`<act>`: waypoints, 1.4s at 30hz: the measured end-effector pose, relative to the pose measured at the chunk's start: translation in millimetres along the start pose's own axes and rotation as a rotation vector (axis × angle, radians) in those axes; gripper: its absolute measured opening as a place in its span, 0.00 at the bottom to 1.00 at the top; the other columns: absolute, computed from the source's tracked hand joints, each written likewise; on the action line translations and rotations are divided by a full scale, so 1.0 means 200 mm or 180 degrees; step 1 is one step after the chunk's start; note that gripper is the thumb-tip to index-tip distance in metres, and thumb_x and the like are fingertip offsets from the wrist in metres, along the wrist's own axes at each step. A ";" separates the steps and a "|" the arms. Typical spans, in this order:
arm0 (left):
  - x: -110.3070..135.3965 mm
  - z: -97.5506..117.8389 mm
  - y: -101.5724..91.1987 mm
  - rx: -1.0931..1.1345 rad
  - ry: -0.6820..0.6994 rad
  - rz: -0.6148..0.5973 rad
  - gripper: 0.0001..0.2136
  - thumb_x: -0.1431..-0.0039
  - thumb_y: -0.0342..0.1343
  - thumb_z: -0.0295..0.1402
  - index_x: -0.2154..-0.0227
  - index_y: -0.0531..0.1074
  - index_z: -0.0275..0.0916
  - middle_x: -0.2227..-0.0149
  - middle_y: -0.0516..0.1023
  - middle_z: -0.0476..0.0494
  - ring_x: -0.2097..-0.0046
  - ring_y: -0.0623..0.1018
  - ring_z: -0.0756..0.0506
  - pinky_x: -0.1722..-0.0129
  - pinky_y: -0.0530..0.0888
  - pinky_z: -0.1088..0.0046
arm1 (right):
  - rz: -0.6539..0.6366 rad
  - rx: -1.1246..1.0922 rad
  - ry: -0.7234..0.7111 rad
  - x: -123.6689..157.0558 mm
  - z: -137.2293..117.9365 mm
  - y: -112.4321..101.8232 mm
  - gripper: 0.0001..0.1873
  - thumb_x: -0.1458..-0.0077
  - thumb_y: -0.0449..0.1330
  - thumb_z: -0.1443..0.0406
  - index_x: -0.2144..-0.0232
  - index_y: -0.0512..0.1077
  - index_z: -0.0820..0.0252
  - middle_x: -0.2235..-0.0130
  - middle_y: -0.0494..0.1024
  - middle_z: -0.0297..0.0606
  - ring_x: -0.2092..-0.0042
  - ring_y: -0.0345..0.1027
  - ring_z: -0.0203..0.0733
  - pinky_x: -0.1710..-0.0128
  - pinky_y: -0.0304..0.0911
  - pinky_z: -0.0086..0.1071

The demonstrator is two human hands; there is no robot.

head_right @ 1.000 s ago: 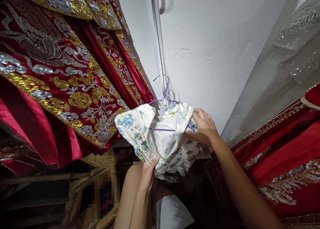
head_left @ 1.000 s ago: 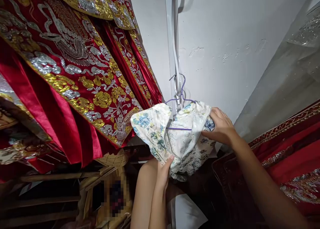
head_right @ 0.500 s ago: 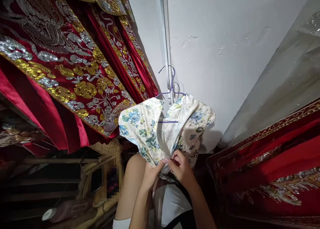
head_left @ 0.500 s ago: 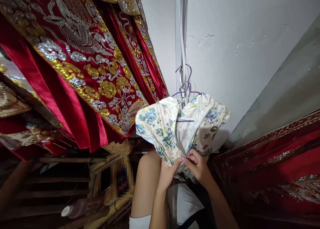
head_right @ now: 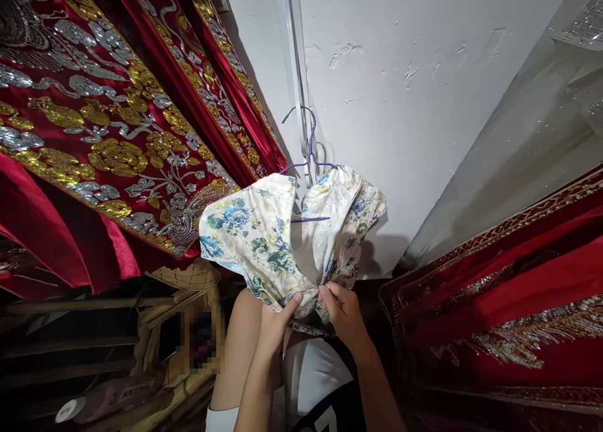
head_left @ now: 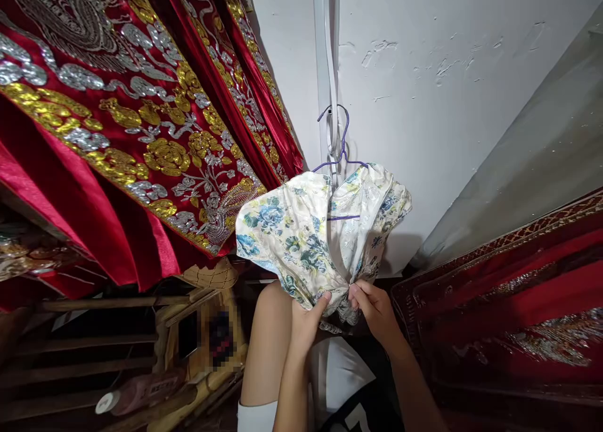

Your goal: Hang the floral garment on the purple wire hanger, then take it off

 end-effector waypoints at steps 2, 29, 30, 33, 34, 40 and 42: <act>-0.01 -0.01 -0.05 -0.0082 0.0051 0.0346 0.27 0.51 0.70 0.45 0.50 0.75 0.37 0.52 0.82 0.35 0.45 0.78 0.32 0.40 0.72 0.55 | 0.0134 -0.0117 -0.0040 0.00 0.00 -0.01 0.22 0.35 0.55 0.53 0.78 0.67 0.56 0.78 0.66 0.32 0.73 0.60 0.39 0.71 0.55 0.33; 0.04 0.00 0.22 -0.1897 0.1703 -0.0296 0.07 0.39 0.52 0.27 0.73 0.67 0.41 0.73 0.72 0.50 0.67 0.73 0.47 0.65 0.68 0.73 | 0.0592 -0.1413 0.0699 -0.13 0.03 0.04 0.18 0.51 0.61 0.54 0.85 0.68 0.58 0.87 0.62 0.28 0.83 0.49 0.30 0.79 0.49 0.29; 0.04 -0.01 0.22 -0.1939 0.1679 -0.0287 0.07 0.40 0.52 0.26 0.73 0.66 0.41 0.73 0.71 0.50 0.68 0.72 0.47 0.65 0.68 0.73 | 0.0636 -0.1492 0.0665 -0.18 0.00 0.02 0.17 0.51 0.62 0.54 0.83 0.70 0.58 0.88 0.61 0.27 0.83 0.48 0.30 0.80 0.47 0.28; 0.04 -0.03 0.22 -0.1967 0.1647 -0.0256 0.05 0.43 0.51 0.24 0.70 0.66 0.41 0.72 0.72 0.51 0.68 0.73 0.47 0.66 0.68 0.73 | 0.0511 -0.1627 0.0463 -0.37 -0.20 -0.04 0.16 0.53 0.64 0.54 0.81 0.71 0.58 0.89 0.58 0.25 0.84 0.45 0.30 0.83 0.42 0.29; 0.05 -0.03 0.22 -0.1965 0.1657 -0.0259 0.05 0.44 0.52 0.24 0.69 0.67 0.41 0.72 0.72 0.51 0.68 0.73 0.47 0.66 0.69 0.73 | 0.0423 -0.1634 0.0359 -0.43 -0.29 -0.06 0.15 0.53 0.65 0.54 0.81 0.71 0.58 0.89 0.58 0.25 0.84 0.46 0.30 0.83 0.42 0.29; 0.18 -0.03 0.31 -0.2168 0.2136 -0.0496 0.08 0.46 0.52 0.20 0.68 0.67 0.41 0.72 0.72 0.50 0.68 0.73 0.47 0.66 0.69 0.73 | 0.0441 -0.1612 -0.0398 -0.59 -0.72 -0.13 0.11 0.47 0.62 0.60 0.76 0.75 0.61 0.86 0.62 0.28 0.83 0.48 0.30 0.83 0.43 0.29; 0.23 -0.02 0.34 -0.2150 0.2250 -0.0641 0.09 0.45 0.53 0.20 0.67 0.67 0.41 0.71 0.73 0.50 0.68 0.74 0.47 0.66 0.70 0.72 | 0.0511 -0.1536 -0.0467 -0.53 -0.72 -0.11 0.11 0.45 0.60 0.60 0.75 0.75 0.60 0.86 0.64 0.28 0.84 0.49 0.31 0.84 0.43 0.28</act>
Point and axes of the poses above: each hand's wrist, its own x-axis away from the middle knuckle, its own y-axis out of the palm, z = x × y, the point moved 7 cm from there along -x, towards the middle knuckle
